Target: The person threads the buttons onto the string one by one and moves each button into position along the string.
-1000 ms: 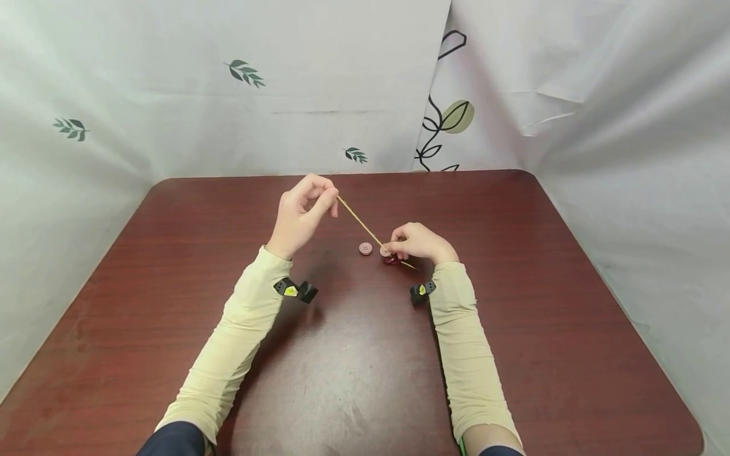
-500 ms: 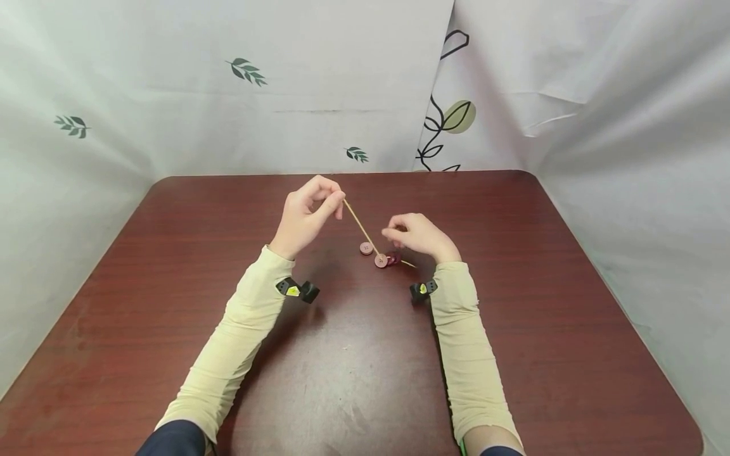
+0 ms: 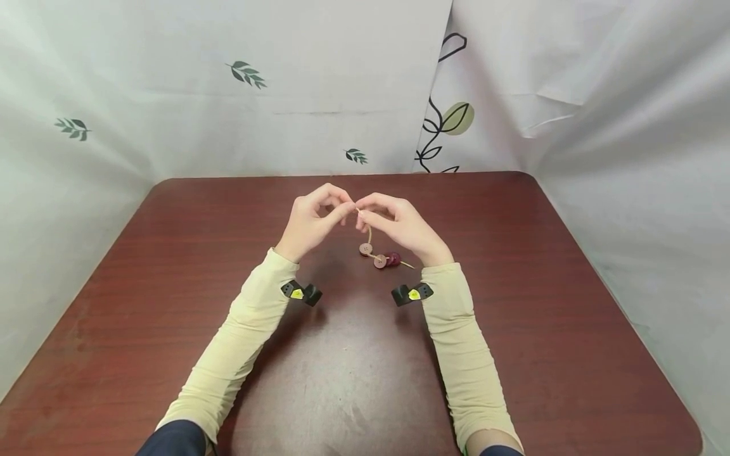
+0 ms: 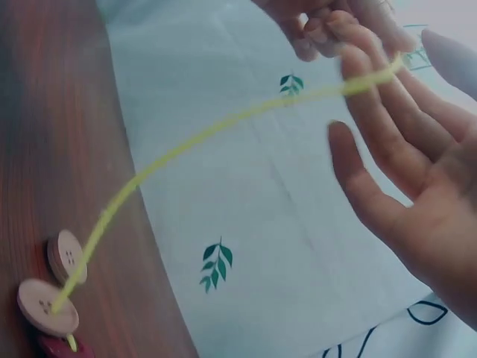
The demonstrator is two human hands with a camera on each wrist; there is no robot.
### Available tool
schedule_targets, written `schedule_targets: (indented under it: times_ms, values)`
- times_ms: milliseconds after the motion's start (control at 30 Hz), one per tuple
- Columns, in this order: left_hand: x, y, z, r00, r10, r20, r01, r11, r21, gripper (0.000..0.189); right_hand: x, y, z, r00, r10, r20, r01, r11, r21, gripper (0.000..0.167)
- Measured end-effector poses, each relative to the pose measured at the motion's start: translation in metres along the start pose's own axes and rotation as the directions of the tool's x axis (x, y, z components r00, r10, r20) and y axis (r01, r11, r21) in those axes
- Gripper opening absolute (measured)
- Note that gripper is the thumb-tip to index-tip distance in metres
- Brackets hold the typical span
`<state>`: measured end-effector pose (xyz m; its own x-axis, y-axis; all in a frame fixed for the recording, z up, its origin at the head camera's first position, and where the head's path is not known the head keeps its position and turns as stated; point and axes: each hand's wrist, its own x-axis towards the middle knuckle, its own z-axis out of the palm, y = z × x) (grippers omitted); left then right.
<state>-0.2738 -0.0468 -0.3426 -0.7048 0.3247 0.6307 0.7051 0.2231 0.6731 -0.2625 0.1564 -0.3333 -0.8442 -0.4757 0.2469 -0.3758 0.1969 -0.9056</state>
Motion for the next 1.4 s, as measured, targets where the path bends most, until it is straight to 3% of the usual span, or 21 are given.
schedule_targets:
  times_ms: [233, 367, 467, 567, 700, 800, 933, 1033, 1167, 1400]
  values:
    - [-0.001, -0.003, 0.003, 1.0, -0.003, 0.009, 0.003, 1.0, 0.026, 0.014, -0.001, 0.002, -0.002, 0.995, 0.013, -0.1, -0.017, 0.999, -0.039, 0.016]
    - [-0.001, -0.005, 0.005, 0.996, -0.072, 0.049, 0.071, 0.997, 0.021, 0.019, -0.003, 0.003, -0.005, 0.993, 0.014, -0.118, -0.021, 0.998, -0.056, 0.014]
    - [-0.001, -0.008, 0.007, 0.982, -0.139, 0.131, 0.134, 0.99, 0.045, 0.026, -0.004, 0.004, -0.007, 0.991, 0.018, -0.129, -0.027, 0.997, -0.068, 0.014]
    - [-0.002, -0.015, 0.01, 0.948, -0.197, 0.252, 0.175, 0.979, 0.107, 0.035, -0.004, 0.004, -0.008, 0.99, 0.022, -0.137, -0.033, 0.996, -0.082, 0.014]
    - [-0.006, -0.027, 0.017, 0.879, -0.25, 0.405, 0.183, 0.963, 0.198, 0.043, -0.006, 0.004, -0.008, 0.991, 0.034, -0.132, -0.046, 0.996, -0.082, 0.013]
    - [-0.009, -0.036, 0.023, 0.829, -0.273, 0.489, 0.154, 0.951, 0.27, 0.044, -0.006, 0.004, -0.009, 0.993, 0.032, -0.115, -0.042, 0.996, -0.085, 0.012]
    - [-0.015, -0.047, 0.033, 0.769, -0.325, 0.551, 0.094, 0.909, 0.405, 0.045, -0.006, 0.004, -0.009, 0.996, 0.013, -0.091, -0.022, 0.994, -0.104, 0.011]
    - [-0.018, -0.052, 0.038, 0.74, -0.38, 0.554, 0.093, 0.875, 0.475, 0.046, -0.006, 0.003, -0.009, 0.996, 0.008, -0.086, -0.019, 0.993, -0.117, 0.011]
    - [-0.021, -0.055, 0.041, 0.736, -0.433, 0.52, 0.135, 0.847, 0.514, 0.045, -0.005, 0.003, -0.01, 0.997, 0.005, -0.082, -0.016, 0.991, -0.132, 0.013]
    - [-0.025, -0.06, 0.046, 0.756, -0.487, 0.437, 0.197, 0.806, 0.558, 0.039, -0.003, 0.003, -0.011, 0.998, 0.001, -0.062, -0.01, 0.988, -0.152, 0.015]
